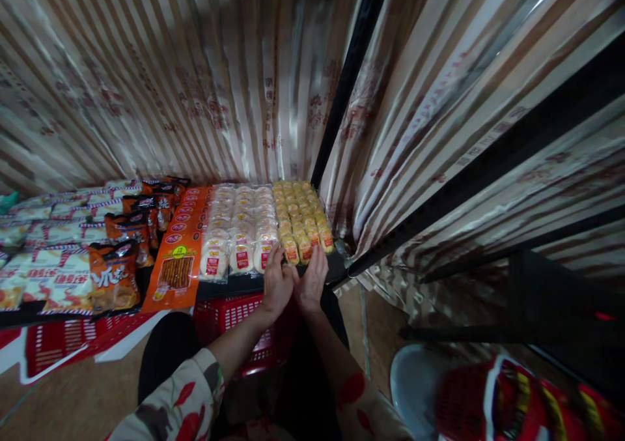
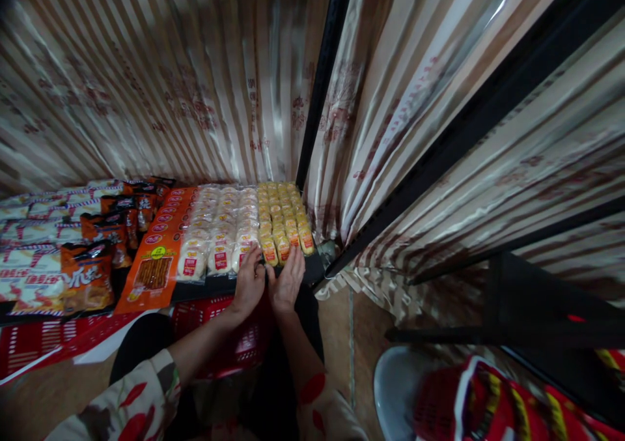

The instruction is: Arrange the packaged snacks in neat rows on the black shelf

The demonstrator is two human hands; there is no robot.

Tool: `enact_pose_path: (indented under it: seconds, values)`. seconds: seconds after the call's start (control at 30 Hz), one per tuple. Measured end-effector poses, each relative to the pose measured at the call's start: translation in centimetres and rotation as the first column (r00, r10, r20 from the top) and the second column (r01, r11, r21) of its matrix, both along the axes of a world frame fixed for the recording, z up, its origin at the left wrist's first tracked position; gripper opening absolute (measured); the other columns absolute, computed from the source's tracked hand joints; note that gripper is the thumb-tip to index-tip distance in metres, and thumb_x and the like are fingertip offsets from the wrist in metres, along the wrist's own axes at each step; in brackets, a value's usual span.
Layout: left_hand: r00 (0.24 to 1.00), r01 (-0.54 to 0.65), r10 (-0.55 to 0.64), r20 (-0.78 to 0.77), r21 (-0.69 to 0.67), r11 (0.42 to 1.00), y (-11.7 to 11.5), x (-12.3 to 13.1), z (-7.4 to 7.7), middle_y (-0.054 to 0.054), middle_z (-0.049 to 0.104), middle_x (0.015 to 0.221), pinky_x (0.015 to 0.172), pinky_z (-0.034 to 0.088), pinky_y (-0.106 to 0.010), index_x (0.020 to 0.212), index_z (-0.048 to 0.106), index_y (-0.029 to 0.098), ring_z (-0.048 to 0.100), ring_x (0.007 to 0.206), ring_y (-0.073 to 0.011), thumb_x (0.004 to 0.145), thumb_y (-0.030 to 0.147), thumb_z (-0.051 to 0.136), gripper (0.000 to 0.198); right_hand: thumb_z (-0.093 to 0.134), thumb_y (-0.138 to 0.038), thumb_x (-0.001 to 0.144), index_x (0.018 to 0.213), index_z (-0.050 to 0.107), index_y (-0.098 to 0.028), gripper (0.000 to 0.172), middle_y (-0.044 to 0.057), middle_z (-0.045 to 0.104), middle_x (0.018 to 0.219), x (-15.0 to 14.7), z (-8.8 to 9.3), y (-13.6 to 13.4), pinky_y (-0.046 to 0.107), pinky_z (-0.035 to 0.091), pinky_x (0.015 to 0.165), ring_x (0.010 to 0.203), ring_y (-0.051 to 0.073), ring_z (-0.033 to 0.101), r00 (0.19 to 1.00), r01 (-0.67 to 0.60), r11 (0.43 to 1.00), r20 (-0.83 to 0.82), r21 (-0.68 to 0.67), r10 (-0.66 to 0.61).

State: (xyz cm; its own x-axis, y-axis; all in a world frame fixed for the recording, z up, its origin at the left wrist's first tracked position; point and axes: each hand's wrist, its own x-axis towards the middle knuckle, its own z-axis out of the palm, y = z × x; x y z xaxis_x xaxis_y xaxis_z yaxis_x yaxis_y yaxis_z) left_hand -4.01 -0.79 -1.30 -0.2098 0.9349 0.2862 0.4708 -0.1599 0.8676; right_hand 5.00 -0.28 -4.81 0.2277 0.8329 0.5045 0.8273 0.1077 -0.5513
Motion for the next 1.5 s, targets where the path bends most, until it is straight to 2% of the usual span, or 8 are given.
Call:
enact_pose_path:
  seconds: [0.23, 0.4, 0.53, 0.73, 1.0, 1.17, 1.27, 1.5]
  values:
    - [0.999, 0.038, -0.038, -0.003, -0.067, 0.997, 1.6, -0.1, 0.7, -0.011, 0.051, 0.132, 0.111, 0.027, -0.041, 0.125, 0.05, 0.012, 0.038, 0.13, -0.0214, 0.078, 0.01, 0.039, 0.049, 0.04, -0.043, 0.086, 0.144, 0.008, -0.004, 0.077, 0.023, 0.018, 0.148, -0.1, 0.2, 0.9, 0.051, 0.026, 0.105, 0.138, 0.03, 0.011, 0.996, -0.001, 0.998, 0.083, -0.059, 0.006]
    - [0.999, 0.041, -0.041, 0.002, -0.07, 0.997, 2.5, 0.2, 0.9, -0.012, 0.046, 0.137, 0.112, 0.025, -0.04, 0.129, 0.046, 0.01, 0.036, 0.131, -0.0221, 0.079, 0.013, 0.04, 0.05, 0.039, -0.039, 0.086, 0.144, 0.007, -0.002, 0.077, 0.024, 0.017, 0.149, 0.0, 0.5, 1.3, 0.05, 0.024, 0.106, 0.139, 0.03, 0.011, 0.995, 0.001, 0.997, 0.098, -0.072, 0.006]
    - [1.0, 0.027, -0.027, 0.009, -0.066, 0.997, 3.0, 0.7, 0.5, -0.012, 0.045, 0.138, 0.112, 0.025, -0.04, 0.131, 0.044, 0.011, 0.034, 0.132, -0.0219, 0.081, 0.016, 0.041, 0.05, 0.031, -0.034, 0.089, 0.145, 0.004, -0.004, 0.068, 0.023, 0.018, 0.149, 0.0, 0.3, 1.6, 0.051, 0.025, 0.106, 0.139, 0.029, 0.01, 0.994, -0.009, 0.998, 0.106, -0.059, 0.015]
    - [1.0, 0.013, -0.014, -0.009, -0.062, 0.998, 3.4, 1.2, 0.0, -0.011, 0.048, 0.135, 0.112, 0.025, -0.041, 0.129, 0.046, 0.014, 0.034, 0.132, -0.0216, 0.08, 0.012, 0.04, 0.05, 0.027, -0.031, 0.09, 0.146, -0.001, -0.009, 0.066, 0.02, 0.017, 0.15, 0.1, -0.5, 1.9, 0.053, 0.026, 0.105, 0.139, 0.029, 0.012, 0.995, -0.032, 0.999, 0.092, -0.014, 0.033]
    - [1.0, 0.006, -0.006, -0.008, -0.042, 0.999, 3.7, 1.1, 0.0, -0.01, 0.052, 0.132, 0.112, 0.027, -0.042, 0.126, 0.049, 0.015, 0.037, 0.131, -0.0216, 0.078, 0.008, 0.04, 0.049, 0.032, -0.027, 0.088, 0.145, 0.004, -0.007, 0.067, 0.021, 0.021, 0.148, 0.2, -0.7, 2.1, 0.053, 0.027, 0.105, 0.139, 0.028, 0.014, 0.996, -0.04, 0.999, 0.075, 0.002, 0.039]
    - [0.998, 0.011, -0.014, -0.056, -0.056, 0.998, 3.6, 1.0, 0.2, -0.012, 0.05, 0.133, 0.112, 0.027, -0.043, 0.125, 0.049, 0.012, 0.037, 0.131, -0.0227, 0.079, 0.01, 0.039, 0.047, 0.036, -0.038, 0.089, 0.145, 0.005, -0.004, 0.073, 0.023, 0.02, 0.148, 0.6, -0.7, 2.0, 0.054, 0.027, 0.105, 0.139, 0.03, 0.015, 0.997, -0.058, 0.998, 0.047, 0.023, 0.057]
    - [0.997, 0.026, -0.03, -0.071, -0.05, 0.998, 3.4, 0.9, 0.2, -0.013, 0.047, 0.136, 0.112, 0.026, -0.043, 0.127, 0.046, 0.013, 0.034, 0.133, -0.023, 0.081, 0.012, 0.039, 0.047, 0.034, -0.044, 0.09, 0.144, 0.01, -0.005, 0.072, 0.024, 0.021, 0.148, 1.1, -0.5, 2.0, 0.054, 0.027, 0.106, 0.139, 0.03, 0.014, 1.0, -0.027, 0.999, -0.014, 0.02, 0.028]
    - [0.983, 0.097, -0.097, -0.157, -0.008, 0.995, 2.7, 1.0, -0.1, -0.01, 0.034, 0.145, 0.112, 0.024, -0.047, 0.135, 0.034, 0.017, 0.018, 0.139, -0.0236, 0.08, 0.012, 0.044, 0.057, 0.023, -0.042, 0.093, 0.144, 0.015, -0.006, 0.063, 0.022, 0.021, 0.148, 2.8, 0.2, 3.7, 0.053, 0.025, 0.107, 0.139, 0.028, 0.016, 0.993, 0.039, 0.999, -0.11, 0.017, -0.037]
